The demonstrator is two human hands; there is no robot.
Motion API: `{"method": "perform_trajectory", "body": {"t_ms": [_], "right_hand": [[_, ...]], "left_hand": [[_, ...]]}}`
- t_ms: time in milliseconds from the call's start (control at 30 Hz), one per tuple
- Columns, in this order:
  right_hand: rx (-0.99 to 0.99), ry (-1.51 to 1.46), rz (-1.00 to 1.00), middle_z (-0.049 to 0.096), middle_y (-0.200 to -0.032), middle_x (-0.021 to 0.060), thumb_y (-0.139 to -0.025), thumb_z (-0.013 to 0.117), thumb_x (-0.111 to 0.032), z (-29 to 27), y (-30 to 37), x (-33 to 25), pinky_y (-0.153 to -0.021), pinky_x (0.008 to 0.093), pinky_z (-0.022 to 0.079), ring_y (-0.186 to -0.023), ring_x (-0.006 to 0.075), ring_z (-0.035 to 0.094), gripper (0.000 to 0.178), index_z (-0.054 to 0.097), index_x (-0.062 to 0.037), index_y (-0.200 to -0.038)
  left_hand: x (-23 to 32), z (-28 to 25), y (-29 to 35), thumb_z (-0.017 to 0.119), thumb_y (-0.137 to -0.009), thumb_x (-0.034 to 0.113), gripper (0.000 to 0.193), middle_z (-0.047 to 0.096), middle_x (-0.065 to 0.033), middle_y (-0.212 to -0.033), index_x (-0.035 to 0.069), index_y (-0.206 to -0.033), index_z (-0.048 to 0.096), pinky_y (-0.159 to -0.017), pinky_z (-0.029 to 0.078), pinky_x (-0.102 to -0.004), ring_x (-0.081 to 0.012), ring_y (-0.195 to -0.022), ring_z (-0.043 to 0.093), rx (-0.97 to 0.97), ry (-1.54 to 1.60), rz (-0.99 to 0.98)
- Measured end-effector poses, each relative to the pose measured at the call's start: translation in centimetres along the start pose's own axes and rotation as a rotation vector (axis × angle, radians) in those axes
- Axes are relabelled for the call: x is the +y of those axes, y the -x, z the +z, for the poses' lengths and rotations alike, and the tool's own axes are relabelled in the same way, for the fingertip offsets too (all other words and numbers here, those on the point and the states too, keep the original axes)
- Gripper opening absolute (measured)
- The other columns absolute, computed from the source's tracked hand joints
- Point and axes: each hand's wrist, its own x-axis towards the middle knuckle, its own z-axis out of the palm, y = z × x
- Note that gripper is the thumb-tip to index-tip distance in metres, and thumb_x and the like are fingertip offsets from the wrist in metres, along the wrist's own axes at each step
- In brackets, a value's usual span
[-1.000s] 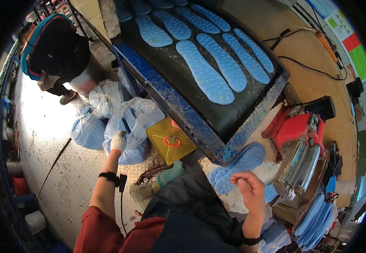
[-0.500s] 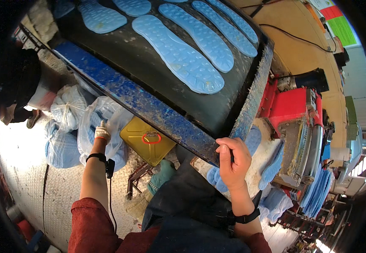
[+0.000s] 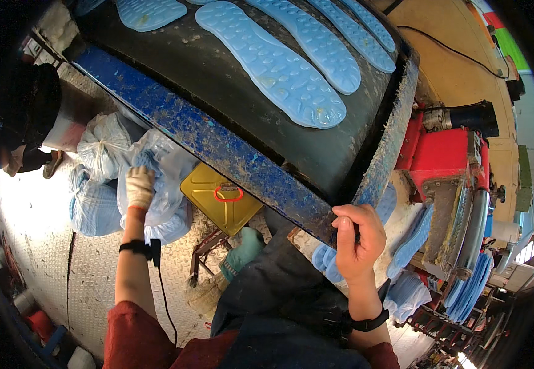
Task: Applying adhesive or processing shoe insoles/soles using an automatic roller gluing machine.
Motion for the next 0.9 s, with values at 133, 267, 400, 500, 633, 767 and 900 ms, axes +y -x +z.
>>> {"method": "perform_trajectory", "body": {"t_ms": [133,267,400,500,633,767,900], "right_hand": [[0.0,-0.148,0.128,0.062,-0.078,0.01,-0.088,0.055,-0.005,-0.7,0.4,-2.0,-0.06,0.0265,0.045,-0.063,0.0175,0.059,0.011,0.064,0.0006,-0.09],[-0.423,-0.207,-0.061,0.065,-0.094,0.0145,-0.085,0.064,-0.018,0.1,-1.4,-5.6,-0.075,0.0347,0.048,-0.081,0.0268,0.062,0.031,0.06,0.0006,-0.109],[-0.674,-0.379,-0.056,0.064,-0.102,0.0165,-0.081,0.069,-0.026,6.1,-0.4,-8.4,-0.086,0.0421,0.046,-0.095,0.0358,0.059,0.054,0.051,-0.0006,-0.124],[-0.774,-0.351,-0.007,0.063,-0.105,0.0156,-0.081,0.069,-0.025,6.5,0.6,-8.1,-0.082,0.041,0.048,-0.095,0.0344,0.061,0.047,0.054,-0.0012,-0.119],[-0.815,-0.291,0.109,0.065,-0.103,0.0141,-0.082,0.07,-0.021,3.2,-0.6,-7.1,-0.075,0.0356,0.051,-0.092,0.0298,0.064,0.035,0.06,-0.0017,-0.109],[-0.05,-0.58,0.43,0.068,-0.095,0.0152,-0.086,0.062,-0.007,-1.4,0.5,-5.4,-0.072,0.0346,0.055,-0.082,0.0226,0.068,0.024,0.058,0.0028,-0.108],[0.155,-0.436,0.321,0.065,-0.098,0.02,-0.089,0.059,-0.01,-2.3,-0.3,-1.0,-0.074,0.0318,0.052,-0.082,0.0229,0.065,0.032,0.05,0.0036,-0.116]], "left_hand": [[-0.1,-11.8,1.4,0.064,-0.079,0.005,0.023,0.062,-0.0079,-0.091,0.006,-0.102,0.061,-0.078,0.047,-0.0353,-0.0234,-0.085,0.059,0.341,0.718,-0.489],[4.7,-22.7,4.2,0.056,-0.085,0.004,0.017,0.06,-0.0073,-0.092,-0.002,-0.102,0.057,-0.073,0.046,-0.0282,-0.014,-0.082,0.056,0.475,1.624,-0.682],[10.1,-25.7,6.3,0.061,-0.086,0.02,0.019,0.054,-0.008,-0.077,0.002,-0.09,0.055,-0.063,0.043,-0.0282,-0.0188,-0.069,0.053,0.486,1.99,-0.362],[13.4,-27.0,3.6,0.059,-0.089,0.028,0.025,0.051,-0.0082,-0.073,0.003,-0.088,0.055,-0.06,0.042,-0.0294,-0.0207,-0.065,0.052,0.519,2.077,-0.161],[11.7,-18.1,1.7,0.052,-0.092,0.032,0.03,0.055,-0.008,-0.071,0.003,-0.082,0.055,-0.053,0.042,-0.0292,-0.0175,-0.064,0.054,0.541,1.992,-1.159],[-0.1,7.9,10.1,0.051,-0.089,0.022,0.019,0.054,-0.0041,-0.063,0.008,-0.08,0.059,-0.053,0.046,-0.0309,-0.0193,-0.056,0.055,0.152,1.468,-0.62],[1.1,12.7,9.2,0.053,-0.083,0.02,0.025,0.064,-0.0249,-0.101,0.002,-0.094,0.066,-0.088,0.047,-0.0427,-0.0399,-0.099,0.061,-0.312,0.353,-0.816]]}}
